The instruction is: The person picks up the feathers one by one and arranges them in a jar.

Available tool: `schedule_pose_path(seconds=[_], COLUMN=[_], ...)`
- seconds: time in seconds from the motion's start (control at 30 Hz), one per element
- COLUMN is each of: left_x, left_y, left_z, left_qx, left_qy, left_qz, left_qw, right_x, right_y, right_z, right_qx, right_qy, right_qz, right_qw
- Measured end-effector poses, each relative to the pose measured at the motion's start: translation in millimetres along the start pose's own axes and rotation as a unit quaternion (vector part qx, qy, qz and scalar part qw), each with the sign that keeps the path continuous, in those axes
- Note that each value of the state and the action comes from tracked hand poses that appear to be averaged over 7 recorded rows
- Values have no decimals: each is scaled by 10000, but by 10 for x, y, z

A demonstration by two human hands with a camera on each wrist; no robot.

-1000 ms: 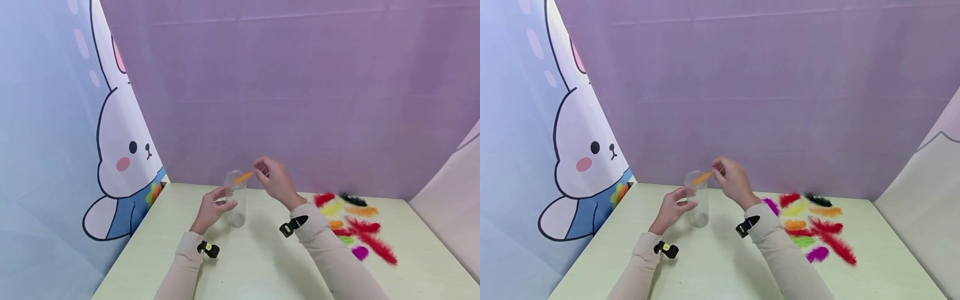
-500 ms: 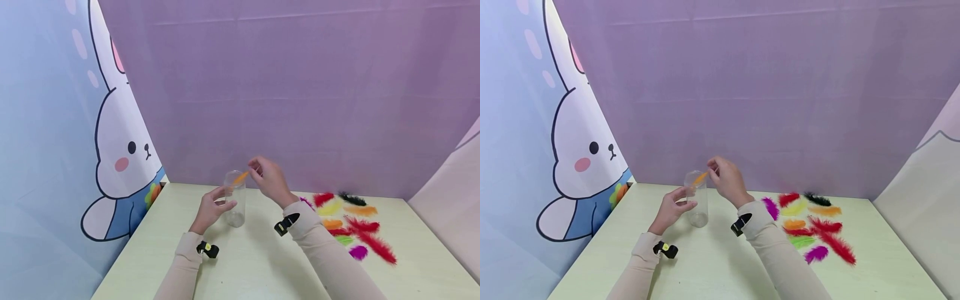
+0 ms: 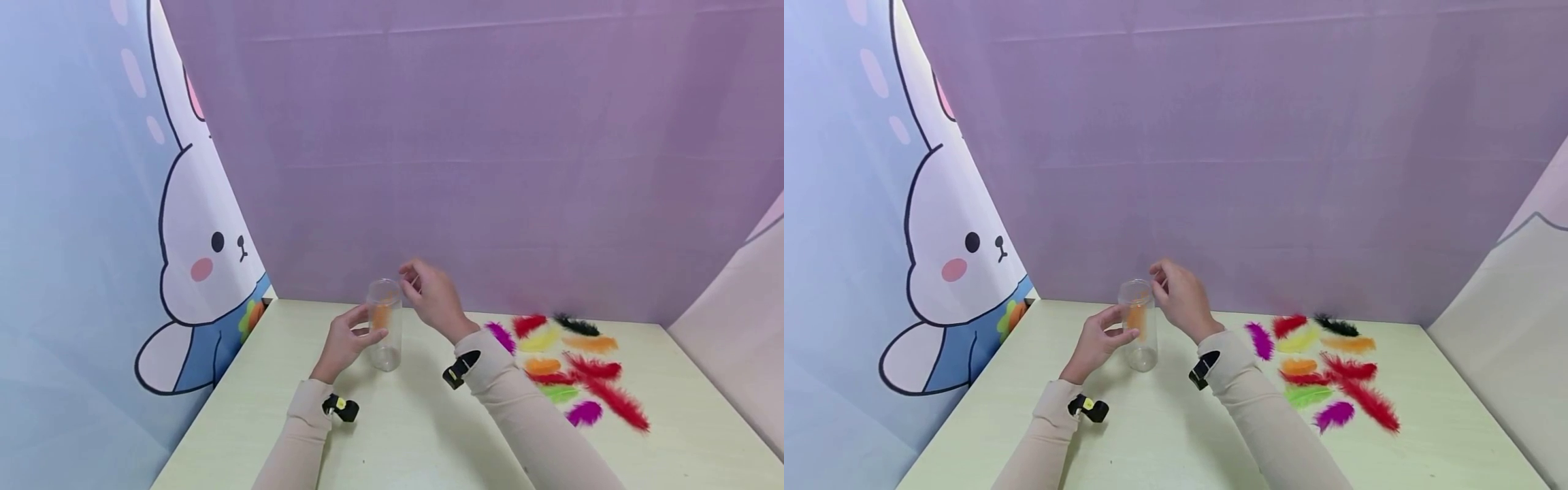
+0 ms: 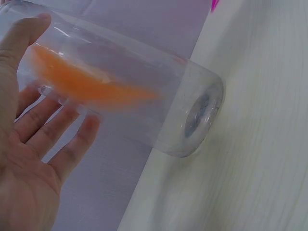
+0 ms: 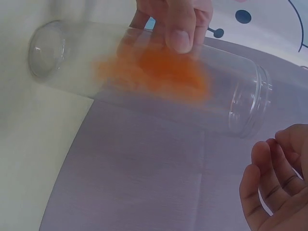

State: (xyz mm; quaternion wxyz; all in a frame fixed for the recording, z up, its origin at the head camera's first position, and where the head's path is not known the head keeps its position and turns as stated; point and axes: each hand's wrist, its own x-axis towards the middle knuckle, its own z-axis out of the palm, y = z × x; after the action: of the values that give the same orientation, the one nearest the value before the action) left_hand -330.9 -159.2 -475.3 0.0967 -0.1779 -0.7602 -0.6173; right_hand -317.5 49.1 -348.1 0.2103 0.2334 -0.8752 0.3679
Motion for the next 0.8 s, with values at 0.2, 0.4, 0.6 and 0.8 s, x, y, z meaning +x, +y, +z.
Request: schedule_pose_path(seconds=[0.2, 0.4, 0.6, 0.8], left_x=[-2, -12, -11, -3], left_y=[0, 14, 31, 23], left_z=[-25, -31, -27, -29], left_qx=[-45, -17, 19, 6], left_qy=[-65, -20, -47, -54], left_qz=[18, -38, -72, -66], left_qw=[10000, 10000, 10000, 10000], right_x=[-50, -132, -269, -472], right_y=[16, 83, 214, 374], right_z=[38, 56, 73, 100], right_qx=[-31, 125, 247, 402], right_qy=[-61, -56, -78, -105], right_qz=[111, 223, 488, 809], right_qw=[9999, 9997, 9985, 9959])
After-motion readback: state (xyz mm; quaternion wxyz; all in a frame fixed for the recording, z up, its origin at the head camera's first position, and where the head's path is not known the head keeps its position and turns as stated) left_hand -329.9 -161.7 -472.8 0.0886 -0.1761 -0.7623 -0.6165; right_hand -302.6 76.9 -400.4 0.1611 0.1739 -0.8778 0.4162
